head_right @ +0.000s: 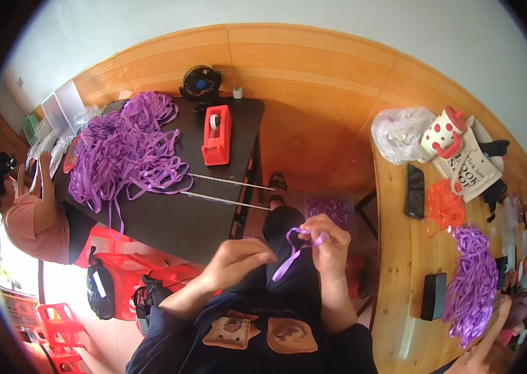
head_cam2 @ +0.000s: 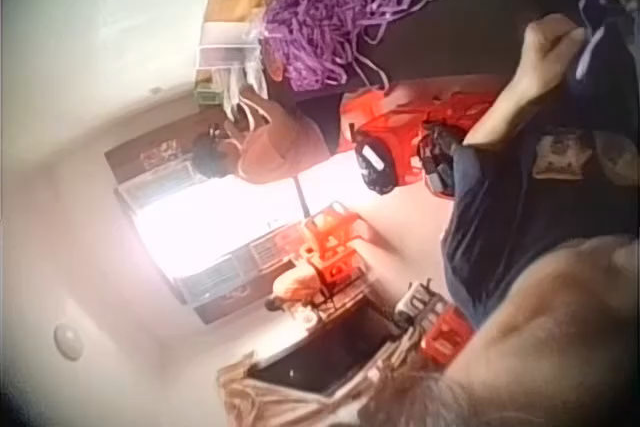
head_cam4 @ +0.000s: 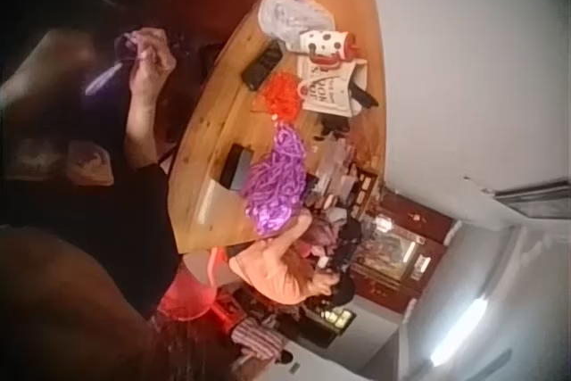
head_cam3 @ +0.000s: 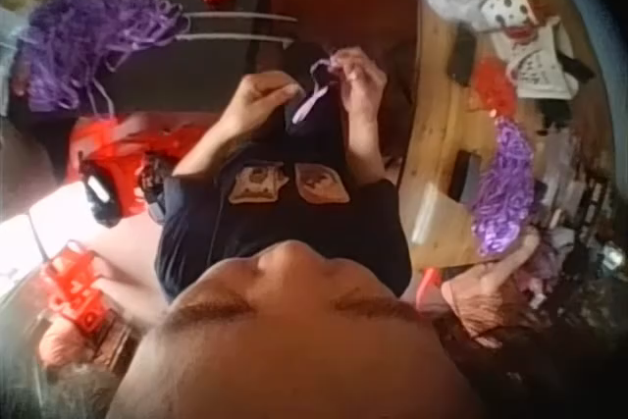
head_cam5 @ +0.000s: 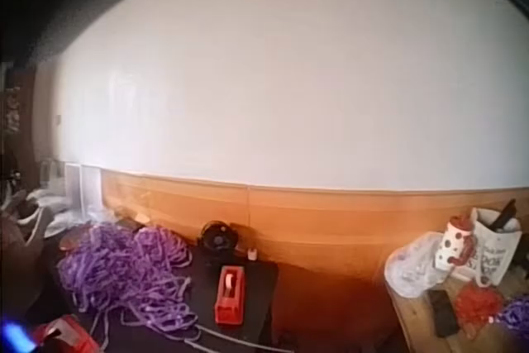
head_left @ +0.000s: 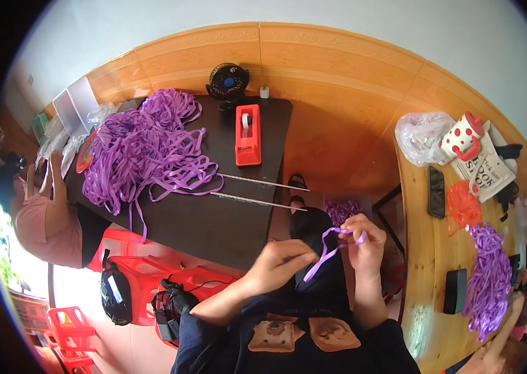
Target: Wrapping purple ribbons around metal rods to prepare for further crafting.
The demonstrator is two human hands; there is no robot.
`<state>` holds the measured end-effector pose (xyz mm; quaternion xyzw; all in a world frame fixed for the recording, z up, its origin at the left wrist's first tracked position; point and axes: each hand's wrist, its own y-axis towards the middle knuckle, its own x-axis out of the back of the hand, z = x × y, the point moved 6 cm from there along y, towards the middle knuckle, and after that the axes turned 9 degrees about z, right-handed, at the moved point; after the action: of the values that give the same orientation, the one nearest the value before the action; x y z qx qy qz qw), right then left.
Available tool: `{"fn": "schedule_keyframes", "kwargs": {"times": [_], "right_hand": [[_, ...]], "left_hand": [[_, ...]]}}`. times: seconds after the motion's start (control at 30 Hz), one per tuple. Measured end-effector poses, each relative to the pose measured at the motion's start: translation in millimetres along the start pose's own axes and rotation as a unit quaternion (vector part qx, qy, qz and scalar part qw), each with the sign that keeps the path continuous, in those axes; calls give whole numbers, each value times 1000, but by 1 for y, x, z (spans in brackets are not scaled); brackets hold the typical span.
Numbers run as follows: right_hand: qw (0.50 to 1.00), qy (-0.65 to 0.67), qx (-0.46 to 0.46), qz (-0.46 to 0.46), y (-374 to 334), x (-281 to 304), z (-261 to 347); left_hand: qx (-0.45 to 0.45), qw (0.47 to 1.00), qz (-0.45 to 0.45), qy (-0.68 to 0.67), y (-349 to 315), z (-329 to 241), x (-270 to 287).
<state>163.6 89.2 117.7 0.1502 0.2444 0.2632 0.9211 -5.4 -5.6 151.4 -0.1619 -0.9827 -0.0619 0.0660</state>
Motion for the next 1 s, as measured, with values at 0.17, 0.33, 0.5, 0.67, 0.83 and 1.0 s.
{"fn": "schedule_keyframes", "kwargs": {"times": [0.17,0.33,0.5,0.67,0.83,1.0], "right_hand": [[957,-255,62,119,-10,-44,25],[772,-583,181,178,-20,-72,40],[914,-382,72,120,-15,-41,31],[866,-419,123,243,12,-73,33],[872,-407,136,235,10,-72,15],[876,-416,147,194,12,-76,10]], "left_hand": [[136,897,-46,-417,19,63,-34],[105,870,-47,-479,19,61,-23],[97,914,-33,-393,16,47,-15],[120,945,53,-299,4,33,-16],[129,958,39,-253,-7,24,-6],[108,967,-19,-229,-17,41,-3]]}}
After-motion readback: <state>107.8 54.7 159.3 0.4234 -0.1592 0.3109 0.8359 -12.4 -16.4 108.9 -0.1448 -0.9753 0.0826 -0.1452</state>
